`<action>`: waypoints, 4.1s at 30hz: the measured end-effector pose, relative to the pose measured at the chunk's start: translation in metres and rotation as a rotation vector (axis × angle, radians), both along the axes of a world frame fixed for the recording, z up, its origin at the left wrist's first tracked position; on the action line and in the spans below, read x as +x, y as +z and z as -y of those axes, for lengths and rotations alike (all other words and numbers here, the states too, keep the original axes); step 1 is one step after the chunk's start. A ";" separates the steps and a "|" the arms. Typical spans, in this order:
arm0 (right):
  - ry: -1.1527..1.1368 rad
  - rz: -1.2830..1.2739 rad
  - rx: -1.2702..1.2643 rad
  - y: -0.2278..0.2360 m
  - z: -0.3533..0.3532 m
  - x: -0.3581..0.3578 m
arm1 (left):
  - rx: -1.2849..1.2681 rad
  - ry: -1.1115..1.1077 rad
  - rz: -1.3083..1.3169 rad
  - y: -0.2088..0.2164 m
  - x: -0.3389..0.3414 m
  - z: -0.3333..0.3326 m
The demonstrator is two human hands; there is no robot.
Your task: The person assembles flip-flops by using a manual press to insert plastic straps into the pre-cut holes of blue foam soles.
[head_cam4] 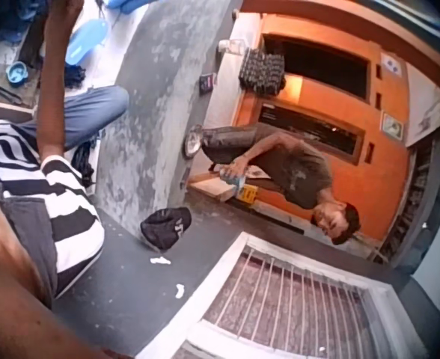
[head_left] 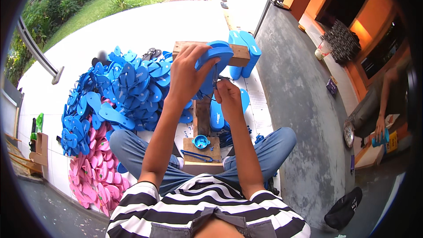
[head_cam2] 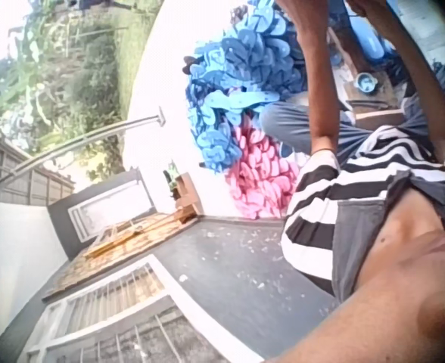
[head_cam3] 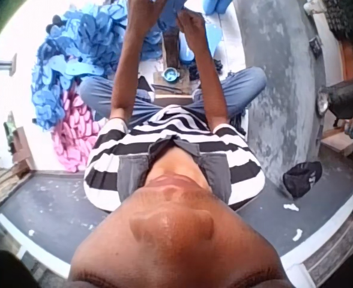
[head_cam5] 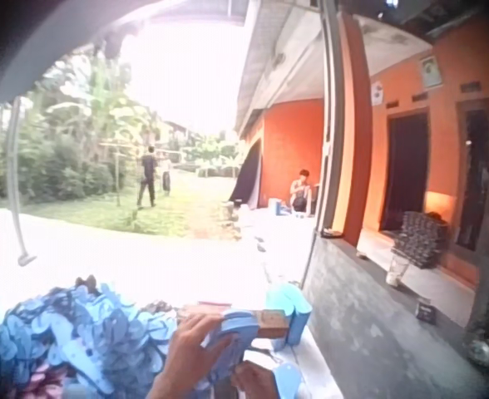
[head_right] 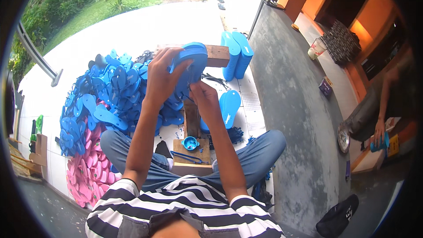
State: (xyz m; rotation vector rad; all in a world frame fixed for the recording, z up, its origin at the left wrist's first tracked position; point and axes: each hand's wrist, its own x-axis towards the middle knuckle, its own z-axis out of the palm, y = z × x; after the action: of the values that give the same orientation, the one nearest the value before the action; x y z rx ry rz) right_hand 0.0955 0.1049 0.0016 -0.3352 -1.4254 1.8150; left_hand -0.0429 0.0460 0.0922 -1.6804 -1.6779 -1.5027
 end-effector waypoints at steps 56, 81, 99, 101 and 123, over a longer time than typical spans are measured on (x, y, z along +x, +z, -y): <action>-0.452 0.573 0.469 -0.028 0.102 0.044 | -0.174 -0.208 1.001 -0.118 0.069 0.107; 0.082 0.832 0.599 -0.063 0.095 0.083 | -0.883 -0.327 1.239 -0.167 0.003 0.119; -0.419 0.723 0.187 -0.125 0.095 0.085 | -0.276 -0.007 1.396 -0.169 -0.009 0.130; -0.353 0.517 -0.290 -0.120 0.079 0.079 | -0.195 -0.078 1.550 -0.177 0.005 0.122; -0.923 0.903 0.038 -0.170 -0.074 0.162 | -1.237 -0.316 -0.196 -0.365 0.111 0.145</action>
State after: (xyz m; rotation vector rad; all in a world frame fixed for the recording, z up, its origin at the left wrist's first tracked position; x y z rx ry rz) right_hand 0.2577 0.1788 -0.1689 -1.6315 -1.4502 0.8558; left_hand 0.0678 -0.0993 -0.2724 -2.6020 -2.4950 -0.1943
